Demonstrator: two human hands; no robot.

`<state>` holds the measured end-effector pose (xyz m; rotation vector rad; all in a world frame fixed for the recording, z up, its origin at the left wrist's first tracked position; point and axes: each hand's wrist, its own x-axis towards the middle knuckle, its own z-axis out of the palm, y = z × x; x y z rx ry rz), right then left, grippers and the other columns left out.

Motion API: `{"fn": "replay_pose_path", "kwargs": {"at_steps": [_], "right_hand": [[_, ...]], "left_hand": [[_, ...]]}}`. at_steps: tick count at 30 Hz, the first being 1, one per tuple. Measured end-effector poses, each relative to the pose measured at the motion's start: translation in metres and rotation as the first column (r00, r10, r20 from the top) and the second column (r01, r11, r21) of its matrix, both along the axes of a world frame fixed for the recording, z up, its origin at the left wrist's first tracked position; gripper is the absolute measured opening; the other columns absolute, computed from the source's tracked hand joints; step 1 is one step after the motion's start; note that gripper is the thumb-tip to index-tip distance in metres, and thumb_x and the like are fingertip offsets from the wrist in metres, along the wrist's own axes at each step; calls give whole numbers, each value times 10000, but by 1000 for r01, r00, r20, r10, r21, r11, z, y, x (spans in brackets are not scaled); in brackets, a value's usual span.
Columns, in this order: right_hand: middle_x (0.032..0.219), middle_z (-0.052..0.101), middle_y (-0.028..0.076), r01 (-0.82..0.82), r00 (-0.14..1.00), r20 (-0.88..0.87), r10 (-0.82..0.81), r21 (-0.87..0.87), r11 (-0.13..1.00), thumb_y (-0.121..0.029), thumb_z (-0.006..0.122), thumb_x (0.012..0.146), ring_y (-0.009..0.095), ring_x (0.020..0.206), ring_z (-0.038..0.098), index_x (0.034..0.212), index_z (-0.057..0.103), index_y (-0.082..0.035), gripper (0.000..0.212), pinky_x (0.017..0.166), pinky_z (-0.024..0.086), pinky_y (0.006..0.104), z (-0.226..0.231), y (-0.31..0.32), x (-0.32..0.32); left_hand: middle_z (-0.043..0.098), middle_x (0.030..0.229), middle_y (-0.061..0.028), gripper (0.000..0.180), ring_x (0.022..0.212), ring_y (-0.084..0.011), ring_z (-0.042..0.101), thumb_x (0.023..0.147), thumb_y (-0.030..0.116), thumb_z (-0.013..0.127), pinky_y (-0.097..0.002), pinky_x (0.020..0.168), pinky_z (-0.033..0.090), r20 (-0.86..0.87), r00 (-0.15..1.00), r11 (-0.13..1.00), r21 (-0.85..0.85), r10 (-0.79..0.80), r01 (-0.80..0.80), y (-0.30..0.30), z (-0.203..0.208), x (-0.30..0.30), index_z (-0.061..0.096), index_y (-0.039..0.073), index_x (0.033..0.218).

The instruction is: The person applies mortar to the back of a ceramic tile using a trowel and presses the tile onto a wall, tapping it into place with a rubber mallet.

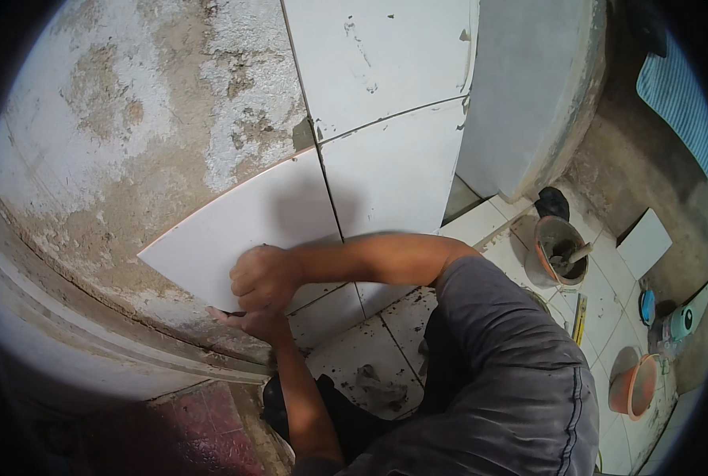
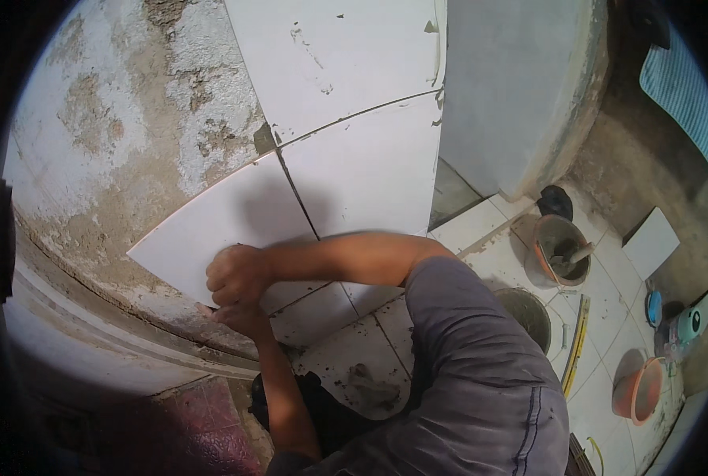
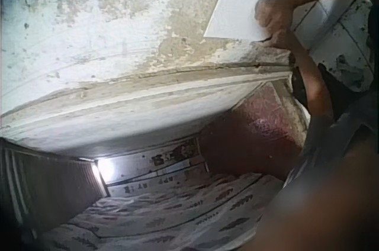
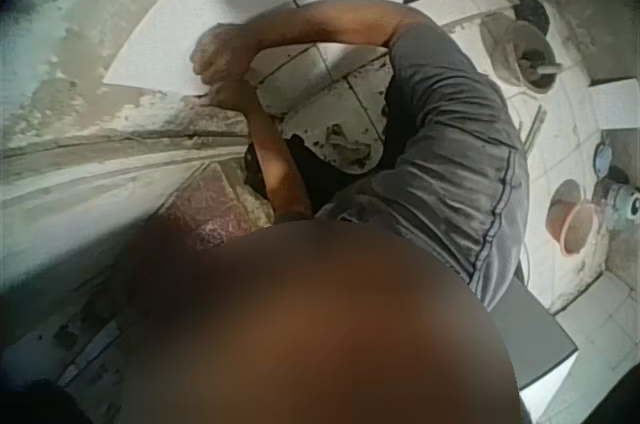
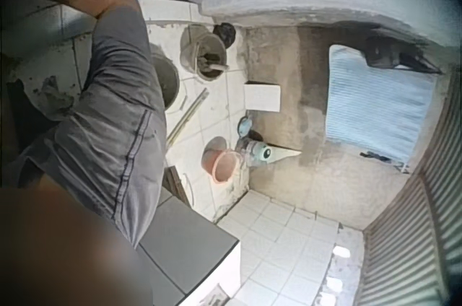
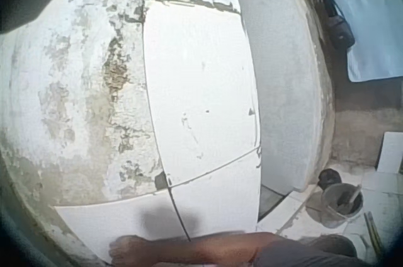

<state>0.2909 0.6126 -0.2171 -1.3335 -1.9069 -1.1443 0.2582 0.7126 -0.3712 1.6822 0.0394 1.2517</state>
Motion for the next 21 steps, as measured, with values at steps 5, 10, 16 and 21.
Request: {"fn": "replay_pose_path", "kwargs": {"at_steps": [5, 10, 16, 21], "right_hand": [[535, 424, 2, 24, 999, -31, -25, -26, 999, -277, 680, 762, 199, 486, 494, 526, 474, -135, 343, 428, 387, 355, -32, -8, -10], [517, 441, -1, 83, 996, -32, -86, -89, 993, -294, 665, 791, 190, 481, 499, 538, 485, -140, 346, 434, 397, 351, -40, -21, 1], [510, 426, -3, 36, 999, -13, -36, -16, 999, -273, 663, 793, 189, 480, 498, 527, 468, -145, 354, 432, 395, 354, -33, -19, -5], [520, 450, -7, 168, 982, -81, -171, -44, 985, -309, 665, 783, 180, 500, 520, 547, 478, -157, 337, 429, 402, 356, -39, -24, 7]], "left_hand": [[401, 1330, -203, 938, 1168, -278, 502, 772, 272, 754, -399, 1008, 408, -13, 981, 943, -279, -193, 182, 9, -9, 8, 159, -29, 1432], [375, 1357, -180, 920, 1198, -270, 477, 777, 270, 753, -404, 1033, 388, 62, 978, 954, -216, -201, 210, 1, 11, -3, 168, 16, 1440], [353, 1360, -189, 920, 1249, -263, 419, 780, 302, 746, -398, 1064, 342, 113, 962, 817, -510, -247, 270, -6, 34, -10, 166, -3, 1425], [322, 1385, -203, 883, 1276, -282, 385, 794, 296, 727, -420, 1083, 320, -39, 995, 995, -62, -87, 84, 3, 13, -6, 171, 21, 1422]]}}
